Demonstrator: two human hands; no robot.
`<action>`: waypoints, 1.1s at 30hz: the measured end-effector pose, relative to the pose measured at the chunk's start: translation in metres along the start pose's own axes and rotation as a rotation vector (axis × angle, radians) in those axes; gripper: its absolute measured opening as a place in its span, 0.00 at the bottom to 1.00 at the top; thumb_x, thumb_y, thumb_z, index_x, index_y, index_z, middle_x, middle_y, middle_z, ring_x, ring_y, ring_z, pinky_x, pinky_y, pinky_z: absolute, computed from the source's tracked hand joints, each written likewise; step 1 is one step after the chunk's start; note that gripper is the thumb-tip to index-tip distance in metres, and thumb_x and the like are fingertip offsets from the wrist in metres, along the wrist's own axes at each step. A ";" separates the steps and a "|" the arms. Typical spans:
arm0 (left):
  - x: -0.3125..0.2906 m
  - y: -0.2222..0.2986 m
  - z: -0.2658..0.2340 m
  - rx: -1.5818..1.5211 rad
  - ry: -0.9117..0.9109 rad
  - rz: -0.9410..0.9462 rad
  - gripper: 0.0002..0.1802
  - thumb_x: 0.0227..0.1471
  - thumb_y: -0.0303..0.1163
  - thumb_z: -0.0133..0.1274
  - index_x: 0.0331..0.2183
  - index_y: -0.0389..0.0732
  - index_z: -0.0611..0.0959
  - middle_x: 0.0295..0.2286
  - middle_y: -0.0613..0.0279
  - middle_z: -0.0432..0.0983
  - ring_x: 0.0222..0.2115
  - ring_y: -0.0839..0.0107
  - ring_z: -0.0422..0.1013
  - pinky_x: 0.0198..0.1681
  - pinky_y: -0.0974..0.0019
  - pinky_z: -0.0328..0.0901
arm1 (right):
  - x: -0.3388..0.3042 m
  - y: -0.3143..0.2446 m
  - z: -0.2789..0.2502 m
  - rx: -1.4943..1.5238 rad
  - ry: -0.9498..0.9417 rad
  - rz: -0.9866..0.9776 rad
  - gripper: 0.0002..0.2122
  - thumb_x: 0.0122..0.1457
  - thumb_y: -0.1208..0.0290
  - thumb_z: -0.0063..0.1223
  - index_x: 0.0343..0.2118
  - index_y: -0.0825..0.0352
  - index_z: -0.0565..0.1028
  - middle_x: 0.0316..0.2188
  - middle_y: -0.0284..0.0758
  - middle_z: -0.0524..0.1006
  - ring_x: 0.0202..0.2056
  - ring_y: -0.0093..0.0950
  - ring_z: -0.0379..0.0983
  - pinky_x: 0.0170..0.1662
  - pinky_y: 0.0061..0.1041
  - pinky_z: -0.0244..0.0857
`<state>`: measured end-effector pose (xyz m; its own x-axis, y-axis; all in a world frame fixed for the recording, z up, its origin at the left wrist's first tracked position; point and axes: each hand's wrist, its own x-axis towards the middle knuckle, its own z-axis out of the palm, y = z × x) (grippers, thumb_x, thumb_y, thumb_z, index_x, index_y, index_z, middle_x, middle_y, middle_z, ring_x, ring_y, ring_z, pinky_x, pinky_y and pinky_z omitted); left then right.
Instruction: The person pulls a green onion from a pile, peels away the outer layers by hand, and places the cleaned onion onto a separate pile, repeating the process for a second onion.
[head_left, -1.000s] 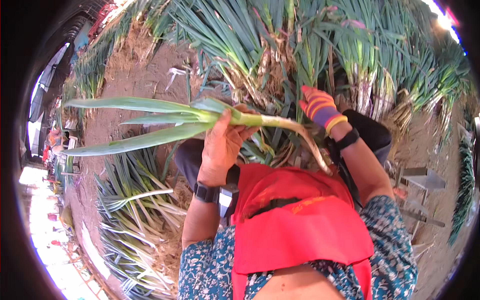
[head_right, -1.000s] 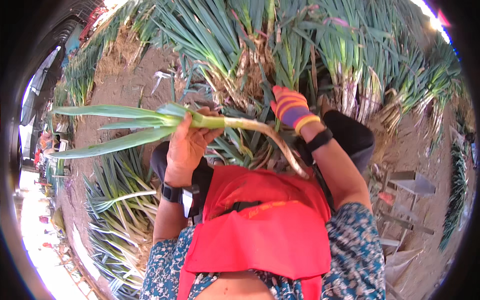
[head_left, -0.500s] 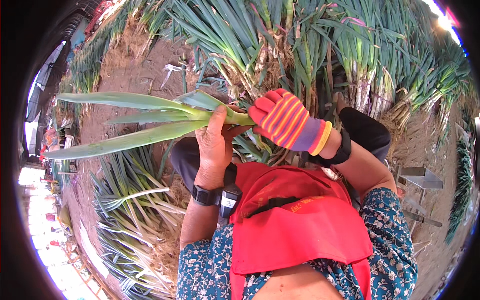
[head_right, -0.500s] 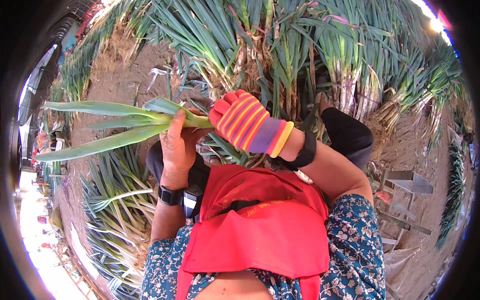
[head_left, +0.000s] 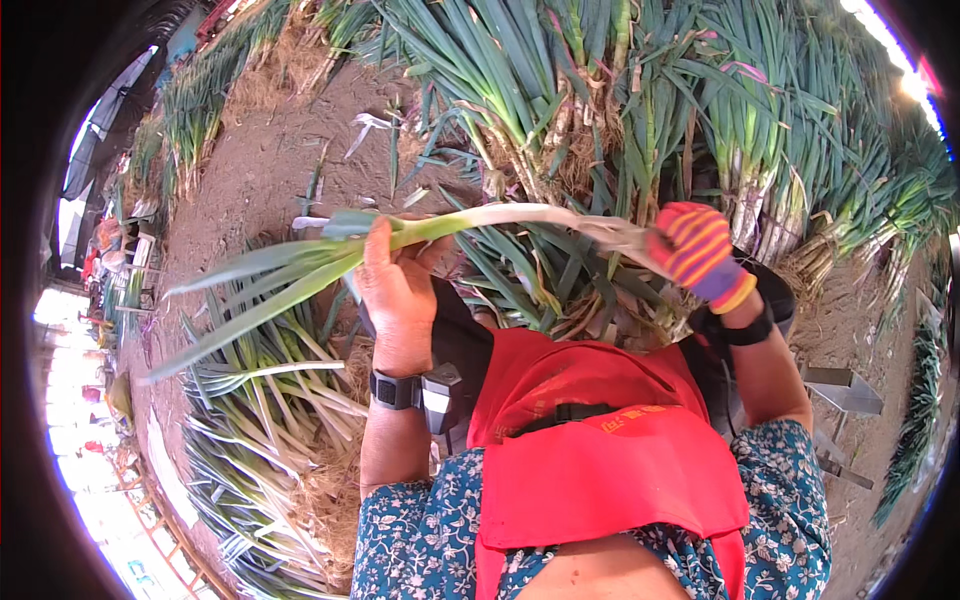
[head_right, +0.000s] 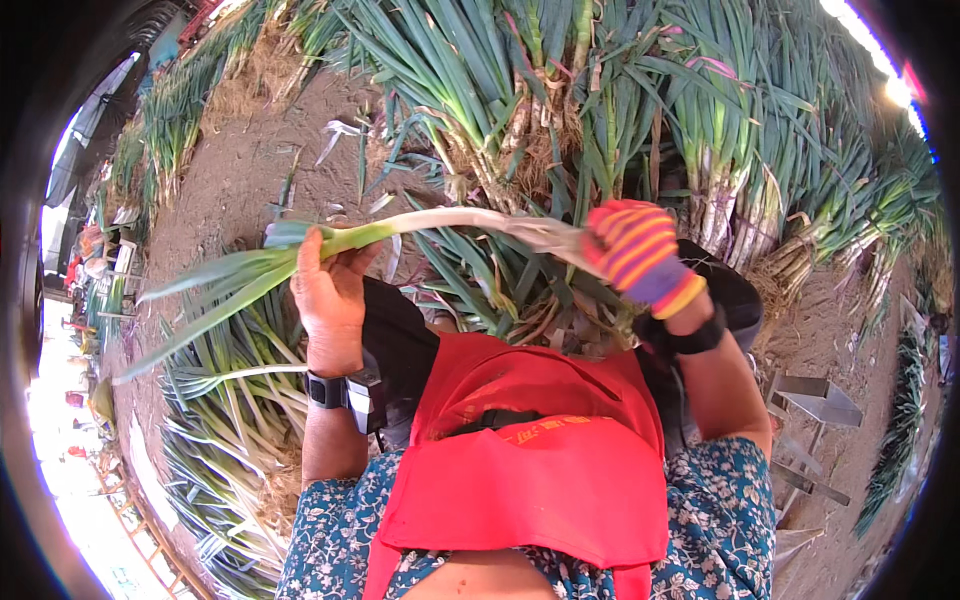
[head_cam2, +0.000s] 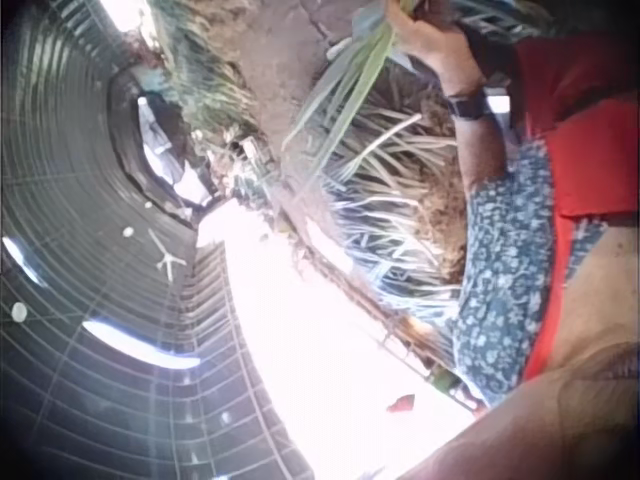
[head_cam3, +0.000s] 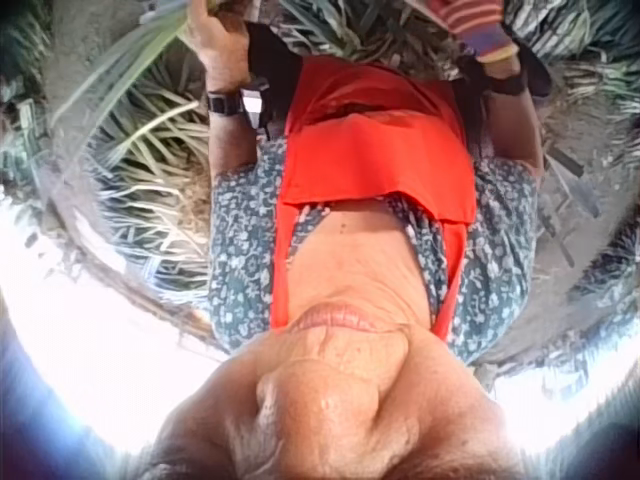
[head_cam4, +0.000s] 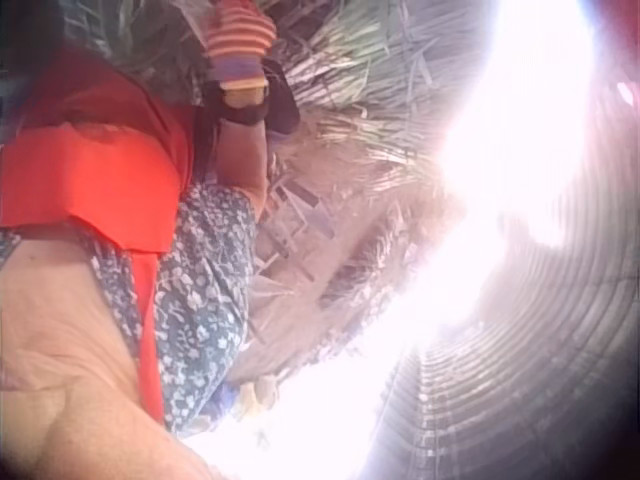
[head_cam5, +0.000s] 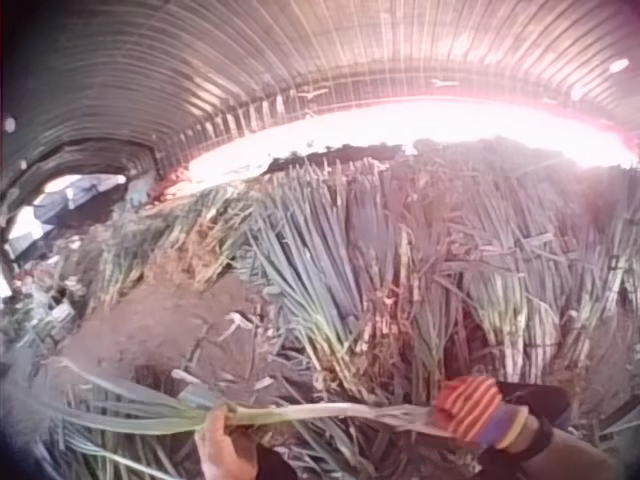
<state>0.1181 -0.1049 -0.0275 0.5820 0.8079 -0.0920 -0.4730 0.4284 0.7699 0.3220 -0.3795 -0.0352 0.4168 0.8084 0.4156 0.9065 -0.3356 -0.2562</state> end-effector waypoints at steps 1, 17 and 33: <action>0.001 0.006 -0.004 -0.004 -0.011 0.045 0.09 0.54 0.35 0.49 0.32 0.39 0.74 0.29 0.56 0.74 0.32 0.60 0.74 0.36 0.53 0.74 | -0.011 0.019 0.001 -0.097 0.061 -0.016 0.07 0.42 0.68 0.56 0.19 0.63 0.70 0.15 0.36 0.70 0.23 0.39 0.70 0.29 0.36 0.65; -0.018 -0.002 0.014 0.029 -0.416 0.028 0.25 0.56 0.47 0.46 0.42 0.32 0.73 0.39 0.50 0.72 0.42 0.56 0.71 0.47 0.54 0.67 | 0.060 -0.065 0.048 0.340 0.225 -0.224 0.17 0.48 0.60 0.59 0.37 0.66 0.73 0.22 0.42 0.74 0.25 0.41 0.72 0.30 0.33 0.67; -0.034 -0.030 0.011 0.068 -0.364 -0.281 0.11 0.53 0.29 0.50 0.36 0.32 0.75 0.32 0.47 0.75 0.33 0.57 0.74 0.37 0.56 0.72 | 0.038 -0.065 0.055 0.713 -0.186 -0.137 0.07 0.49 0.77 0.52 0.32 0.70 0.75 0.26 0.40 0.74 0.26 0.35 0.72 0.28 0.27 0.66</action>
<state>0.1200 -0.1501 -0.0407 0.8815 0.4645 -0.0847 -0.2262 0.5729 0.7878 0.2748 -0.3004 -0.0503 0.2279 0.9099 0.3467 0.6593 0.1178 -0.7426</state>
